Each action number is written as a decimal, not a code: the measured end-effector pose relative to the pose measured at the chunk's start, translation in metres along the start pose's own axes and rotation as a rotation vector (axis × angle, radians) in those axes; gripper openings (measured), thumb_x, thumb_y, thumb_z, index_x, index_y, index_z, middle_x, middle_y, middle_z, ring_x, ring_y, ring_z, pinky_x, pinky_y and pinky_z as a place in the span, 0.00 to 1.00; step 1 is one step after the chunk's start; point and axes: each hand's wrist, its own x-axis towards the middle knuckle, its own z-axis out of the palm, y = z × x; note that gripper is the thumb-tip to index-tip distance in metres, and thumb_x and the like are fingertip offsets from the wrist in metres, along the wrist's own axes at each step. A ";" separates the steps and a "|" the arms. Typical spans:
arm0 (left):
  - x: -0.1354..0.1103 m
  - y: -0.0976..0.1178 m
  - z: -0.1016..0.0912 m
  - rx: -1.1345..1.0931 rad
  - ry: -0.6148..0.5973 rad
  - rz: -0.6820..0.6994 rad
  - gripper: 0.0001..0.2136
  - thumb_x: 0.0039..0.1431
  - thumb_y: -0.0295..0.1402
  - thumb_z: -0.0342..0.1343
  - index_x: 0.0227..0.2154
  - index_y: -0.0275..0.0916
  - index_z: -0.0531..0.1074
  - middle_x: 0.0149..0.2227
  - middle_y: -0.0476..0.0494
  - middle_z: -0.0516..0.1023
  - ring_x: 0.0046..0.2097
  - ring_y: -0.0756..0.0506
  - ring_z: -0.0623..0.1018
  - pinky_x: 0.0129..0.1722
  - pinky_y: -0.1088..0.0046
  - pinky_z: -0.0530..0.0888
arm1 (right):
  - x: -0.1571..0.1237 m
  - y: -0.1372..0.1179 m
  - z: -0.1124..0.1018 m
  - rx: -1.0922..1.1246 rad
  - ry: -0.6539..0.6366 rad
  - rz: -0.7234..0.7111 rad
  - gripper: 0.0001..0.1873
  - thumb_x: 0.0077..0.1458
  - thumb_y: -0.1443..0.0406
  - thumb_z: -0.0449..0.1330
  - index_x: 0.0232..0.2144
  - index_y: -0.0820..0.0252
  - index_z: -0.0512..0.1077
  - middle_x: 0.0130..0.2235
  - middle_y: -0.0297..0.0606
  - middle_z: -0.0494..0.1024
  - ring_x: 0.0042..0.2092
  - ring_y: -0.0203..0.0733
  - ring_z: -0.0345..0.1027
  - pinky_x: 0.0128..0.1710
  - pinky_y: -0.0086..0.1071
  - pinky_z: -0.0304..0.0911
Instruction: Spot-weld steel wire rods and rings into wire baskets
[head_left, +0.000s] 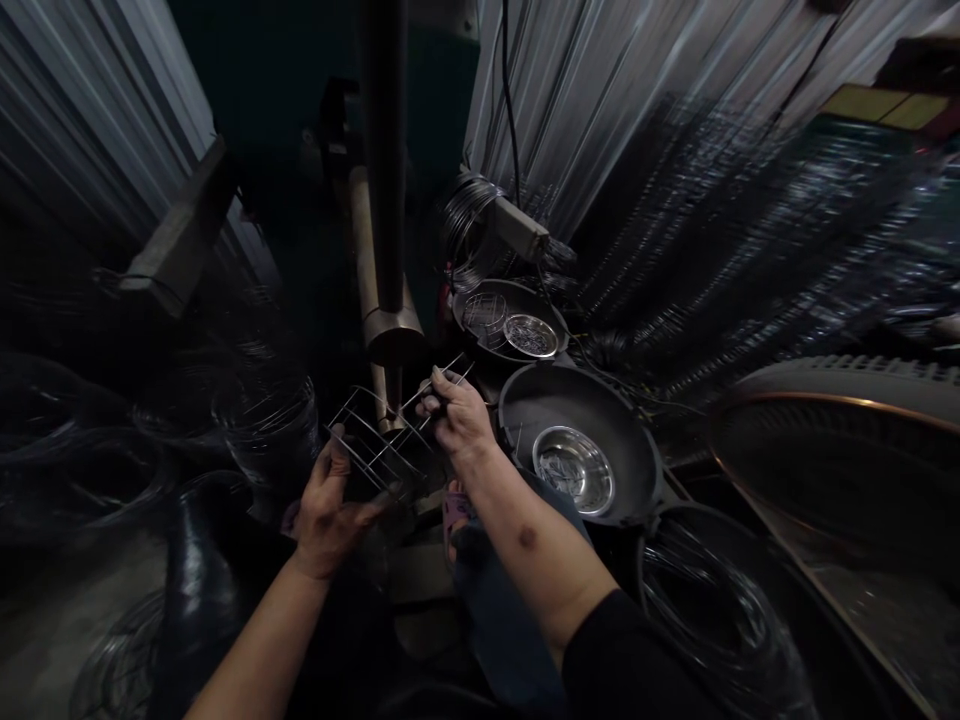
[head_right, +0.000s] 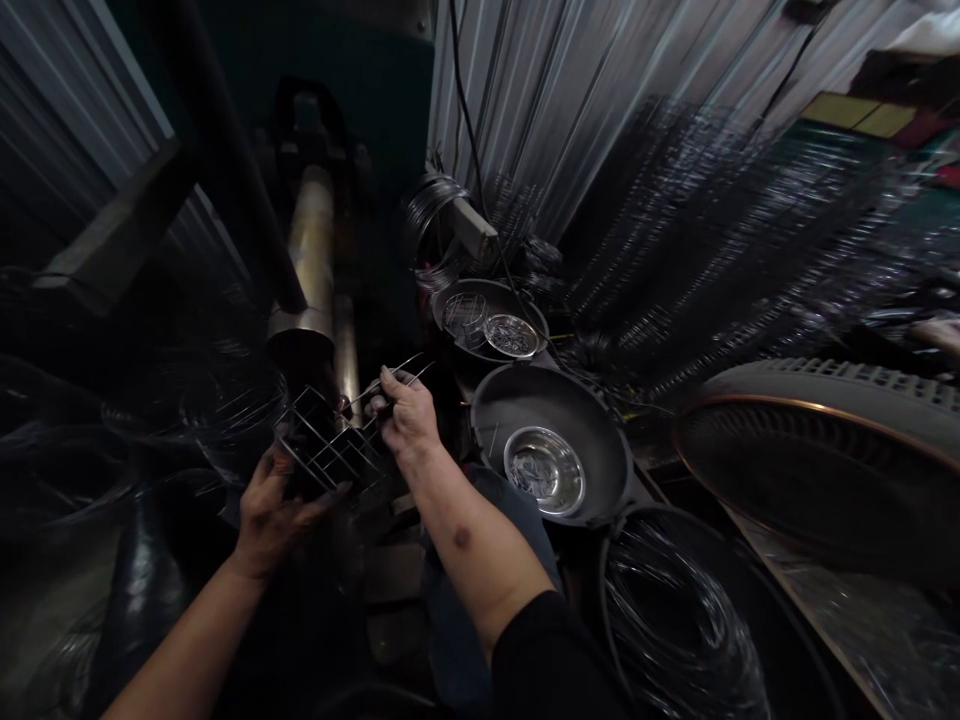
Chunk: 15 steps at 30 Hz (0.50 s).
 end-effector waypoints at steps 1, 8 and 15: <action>0.002 -0.001 -0.001 0.027 0.000 0.071 0.32 0.54 0.44 0.60 0.60 0.45 0.60 0.59 0.39 0.66 0.59 0.35 0.68 0.53 0.57 0.72 | 0.001 0.000 0.000 0.001 0.001 0.002 0.14 0.51 0.68 0.66 0.22 0.61 0.63 0.19 0.26 0.66 0.17 0.26 0.53 0.18 0.22 0.54; 0.007 -0.008 -0.002 0.075 0.025 0.338 0.29 0.54 0.33 0.62 0.59 0.51 0.63 0.64 0.40 0.60 0.59 0.34 0.67 0.52 0.56 0.73 | 0.005 -0.001 0.004 0.013 0.033 0.019 0.12 0.54 0.70 0.62 0.21 0.62 0.64 0.18 0.27 0.67 0.16 0.26 0.53 0.17 0.23 0.54; 0.008 -0.003 -0.001 0.096 0.060 0.343 0.30 0.54 0.33 0.62 0.60 0.52 0.61 0.62 0.39 0.62 0.59 0.33 0.67 0.52 0.54 0.73 | 0.005 0.000 0.003 0.021 0.043 0.009 0.12 0.53 0.70 0.63 0.22 0.62 0.64 0.18 0.27 0.67 0.16 0.27 0.52 0.18 0.23 0.54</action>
